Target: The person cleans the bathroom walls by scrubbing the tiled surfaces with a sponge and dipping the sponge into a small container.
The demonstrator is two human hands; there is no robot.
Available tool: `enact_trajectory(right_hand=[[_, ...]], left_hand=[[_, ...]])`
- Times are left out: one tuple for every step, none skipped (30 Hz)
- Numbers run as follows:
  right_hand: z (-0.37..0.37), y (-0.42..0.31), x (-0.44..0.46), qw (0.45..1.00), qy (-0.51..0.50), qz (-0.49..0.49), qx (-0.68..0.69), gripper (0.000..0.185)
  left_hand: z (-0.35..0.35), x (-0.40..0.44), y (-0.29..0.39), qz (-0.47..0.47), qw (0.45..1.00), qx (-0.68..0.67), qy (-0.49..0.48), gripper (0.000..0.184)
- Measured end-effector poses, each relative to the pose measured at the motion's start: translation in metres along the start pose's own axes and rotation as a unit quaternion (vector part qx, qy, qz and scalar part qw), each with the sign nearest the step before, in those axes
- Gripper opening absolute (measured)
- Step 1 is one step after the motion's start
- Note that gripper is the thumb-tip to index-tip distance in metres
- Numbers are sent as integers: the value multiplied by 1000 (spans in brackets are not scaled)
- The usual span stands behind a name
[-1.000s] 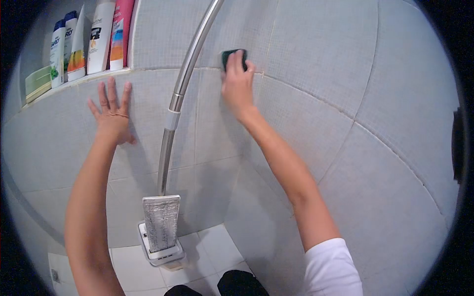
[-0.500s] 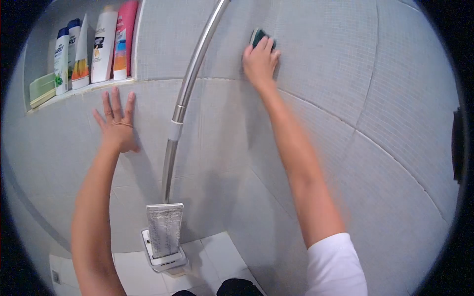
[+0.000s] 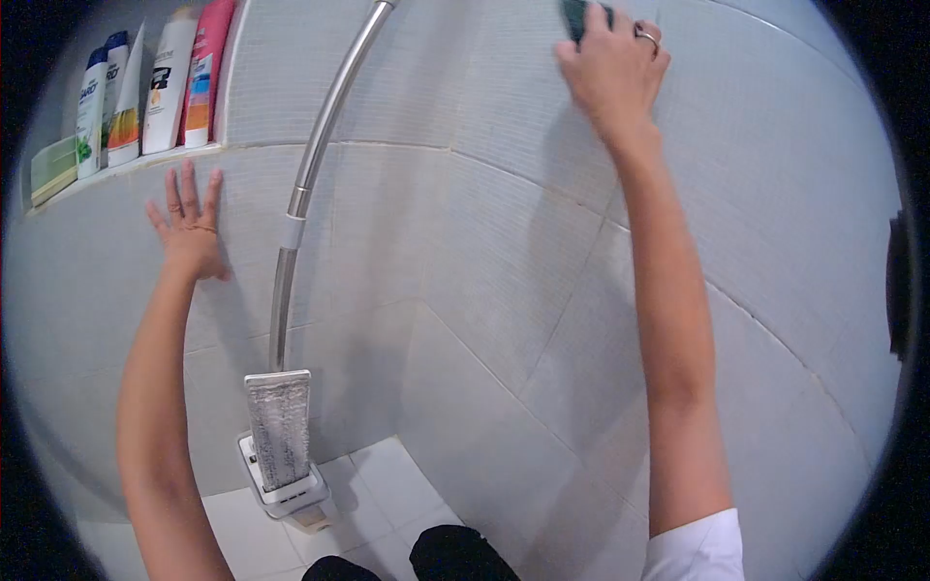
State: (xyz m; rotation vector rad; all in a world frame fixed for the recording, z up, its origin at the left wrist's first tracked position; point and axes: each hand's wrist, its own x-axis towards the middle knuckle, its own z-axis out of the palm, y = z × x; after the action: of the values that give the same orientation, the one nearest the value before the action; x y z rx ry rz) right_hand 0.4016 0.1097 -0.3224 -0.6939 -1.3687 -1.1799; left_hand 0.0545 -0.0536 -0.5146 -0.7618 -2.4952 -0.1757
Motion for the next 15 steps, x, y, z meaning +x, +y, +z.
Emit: enact_trajectory(right_hand=[[13,19,-9,997,13,-68,-26,40],[27,30,-24,989,24,-139,-51,35],[37,13,-62,986,-103,-132,-5,30],[67,-4,-121,979,-90,-176,51,33],[61,-28,-181,956,-163,-242,15,37],[43,-44,-227,910,-226,-348,6,39],[43,-57,-278,890,-277,-359,57,38],[22,-63,-306,852,-325,-406,66,38],[3,-65,-329,817,-352,-451,76,36],[-10,-66,-338,779,-374,-496,85,33],[-6,-67,-338,776,-371,-502,94,33],[-5,-72,-324,782,-430,-441,94,31],[-4,-75,-307,780,-488,-380,94,29],[0,-69,-284,882,-327,-324,99,30],[-3,-67,-245,909,-297,-285,58,36]], left_hand=[[-1,1,1,7,1000,-1,1,157],[0,2,0,4,1000,4,0,156],[1,0,0,-1,1000,9,-3,156],[1,-2,0,1,1000,8,-6,156],[2,-3,-3,17,1000,-3,2,156],[2,-2,-7,30,999,-11,12,156],[1,-2,-9,27,1000,-8,9,156],[1,-5,-8,30,999,-11,11,155],[0,-5,-6,31,999,-12,15,154],[-2,-6,-4,24,1000,-5,14,153],[1,-4,-4,16,1000,0,7,153],[6,-4,-6,34,999,-12,39,154],[10,-4,-9,52,996,-23,68,155],[8,-6,-10,58,996,-20,67,152],[6,-10,-11,64,996,-16,64,149]])
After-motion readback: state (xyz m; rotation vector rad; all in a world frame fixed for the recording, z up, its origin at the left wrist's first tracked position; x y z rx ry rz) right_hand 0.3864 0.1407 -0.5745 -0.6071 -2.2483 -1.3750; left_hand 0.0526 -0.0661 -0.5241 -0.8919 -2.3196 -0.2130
